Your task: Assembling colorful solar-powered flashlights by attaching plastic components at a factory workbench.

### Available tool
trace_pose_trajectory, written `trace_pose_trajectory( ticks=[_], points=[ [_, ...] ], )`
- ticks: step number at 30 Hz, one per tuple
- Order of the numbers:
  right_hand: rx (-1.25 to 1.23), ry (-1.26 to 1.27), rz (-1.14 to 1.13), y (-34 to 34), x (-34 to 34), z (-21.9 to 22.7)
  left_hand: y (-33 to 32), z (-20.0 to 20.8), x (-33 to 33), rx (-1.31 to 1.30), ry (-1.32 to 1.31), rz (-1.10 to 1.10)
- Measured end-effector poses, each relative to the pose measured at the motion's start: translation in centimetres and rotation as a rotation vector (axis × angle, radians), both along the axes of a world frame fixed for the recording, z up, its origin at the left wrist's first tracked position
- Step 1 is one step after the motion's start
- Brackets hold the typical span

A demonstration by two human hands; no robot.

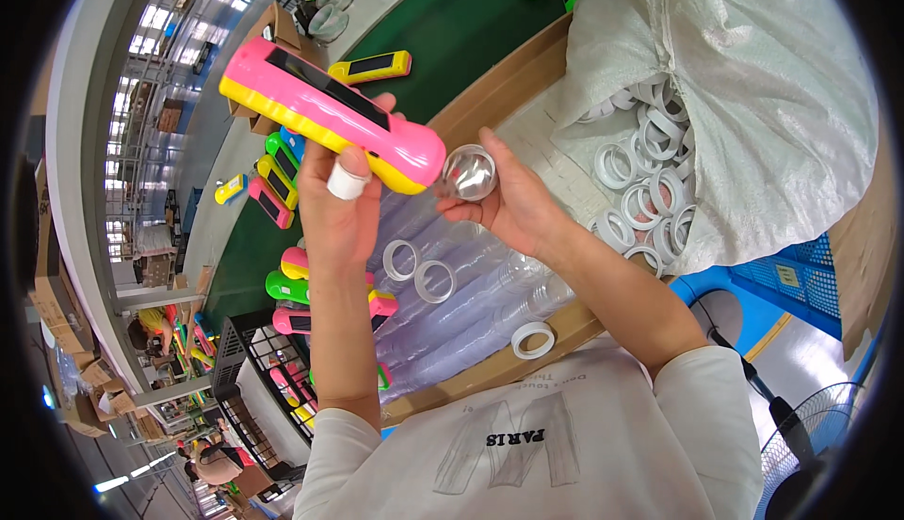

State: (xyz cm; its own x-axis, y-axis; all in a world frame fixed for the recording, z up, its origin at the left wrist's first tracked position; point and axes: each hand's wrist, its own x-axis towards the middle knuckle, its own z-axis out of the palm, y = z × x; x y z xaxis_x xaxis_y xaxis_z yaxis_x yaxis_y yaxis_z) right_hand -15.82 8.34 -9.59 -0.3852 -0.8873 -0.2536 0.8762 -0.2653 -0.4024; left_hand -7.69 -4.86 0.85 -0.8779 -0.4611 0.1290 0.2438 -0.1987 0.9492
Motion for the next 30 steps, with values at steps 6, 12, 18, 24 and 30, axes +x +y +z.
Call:
trace_pose_trajectory(
  ticks=[6,12,18,24,30],
  points=[
    [0.024,0.007,0.042,0.1,1.2,1.1,1.5,-1.2,1.4,-0.202,-0.078,0.135],
    [-0.016,0.04,0.161,0.2,1.8,0.4,1.7,-1.8,0.5,-0.354,-0.116,0.323],
    [0.071,0.063,0.17,0.4,2.1,1.1,0.5,-3.4,0.0,-0.84,-0.245,0.546],
    [0.016,-0.015,0.227,0.5,2.3,0.8,1.7,-2.5,-0.3,-1.064,-0.249,0.602],
    [0.022,0.076,0.182,0.4,2.9,1.1,3.9,-1.2,-1.6,-1.308,-0.255,0.607]
  ],
)
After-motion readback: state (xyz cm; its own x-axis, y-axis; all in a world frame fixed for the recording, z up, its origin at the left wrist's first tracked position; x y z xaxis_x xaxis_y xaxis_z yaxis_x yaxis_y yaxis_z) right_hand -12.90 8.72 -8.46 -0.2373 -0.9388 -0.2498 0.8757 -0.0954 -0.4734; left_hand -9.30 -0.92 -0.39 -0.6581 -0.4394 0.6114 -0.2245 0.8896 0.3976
